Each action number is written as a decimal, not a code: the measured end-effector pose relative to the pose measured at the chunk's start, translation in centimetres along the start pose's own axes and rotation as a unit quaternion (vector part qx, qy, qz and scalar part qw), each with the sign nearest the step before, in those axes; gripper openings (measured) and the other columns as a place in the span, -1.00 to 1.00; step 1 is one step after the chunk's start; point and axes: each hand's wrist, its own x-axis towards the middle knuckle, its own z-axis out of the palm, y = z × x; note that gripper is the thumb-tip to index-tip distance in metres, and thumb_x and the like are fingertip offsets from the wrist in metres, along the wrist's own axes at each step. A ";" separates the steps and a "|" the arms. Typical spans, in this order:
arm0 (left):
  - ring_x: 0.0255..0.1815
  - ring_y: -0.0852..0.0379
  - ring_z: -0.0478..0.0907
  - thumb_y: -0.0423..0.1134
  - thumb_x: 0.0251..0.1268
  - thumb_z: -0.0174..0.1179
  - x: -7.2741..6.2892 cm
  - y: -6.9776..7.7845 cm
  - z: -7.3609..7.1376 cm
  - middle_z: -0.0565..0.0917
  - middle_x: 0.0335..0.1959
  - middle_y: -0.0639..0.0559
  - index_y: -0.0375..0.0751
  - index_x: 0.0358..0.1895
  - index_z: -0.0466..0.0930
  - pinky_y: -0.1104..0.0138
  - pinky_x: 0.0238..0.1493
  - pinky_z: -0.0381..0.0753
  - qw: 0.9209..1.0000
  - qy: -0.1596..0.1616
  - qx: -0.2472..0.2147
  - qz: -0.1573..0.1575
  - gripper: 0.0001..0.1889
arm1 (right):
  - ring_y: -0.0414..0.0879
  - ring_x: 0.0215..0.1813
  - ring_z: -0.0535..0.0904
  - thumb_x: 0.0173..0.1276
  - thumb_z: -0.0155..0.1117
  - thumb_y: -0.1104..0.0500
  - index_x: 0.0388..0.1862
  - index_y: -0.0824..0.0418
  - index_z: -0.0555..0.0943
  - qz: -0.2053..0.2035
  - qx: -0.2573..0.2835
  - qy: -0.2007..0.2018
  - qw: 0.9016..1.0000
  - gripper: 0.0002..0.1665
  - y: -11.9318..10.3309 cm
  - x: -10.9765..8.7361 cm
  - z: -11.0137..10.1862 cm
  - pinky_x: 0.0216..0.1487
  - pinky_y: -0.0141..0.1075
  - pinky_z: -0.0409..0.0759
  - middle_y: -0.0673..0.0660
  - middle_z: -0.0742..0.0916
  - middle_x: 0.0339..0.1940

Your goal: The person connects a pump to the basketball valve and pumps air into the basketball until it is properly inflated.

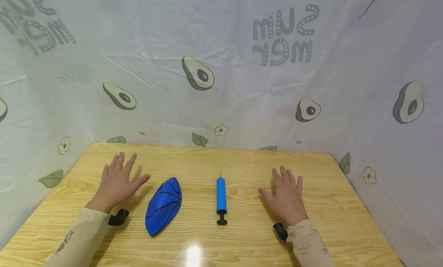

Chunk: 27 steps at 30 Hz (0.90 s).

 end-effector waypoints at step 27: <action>-0.11 -0.05 0.69 0.43 0.09 0.39 -0.6 8.5 -0.1 0.75 -0.02 -0.07 -0.20 0.14 0.67 0.02 -0.12 0.72 0.986 -0.167 0.008 0.002 -0.20 | -0.06 -0.09 0.71 0.40 0.44 -0.14 0.09 0.19 0.72 -0.018 0.080 -0.098 0.992 -0.51 -9.4 1.2 2.2 -0.09 -0.08 0.72 0.04 0.79 -0.07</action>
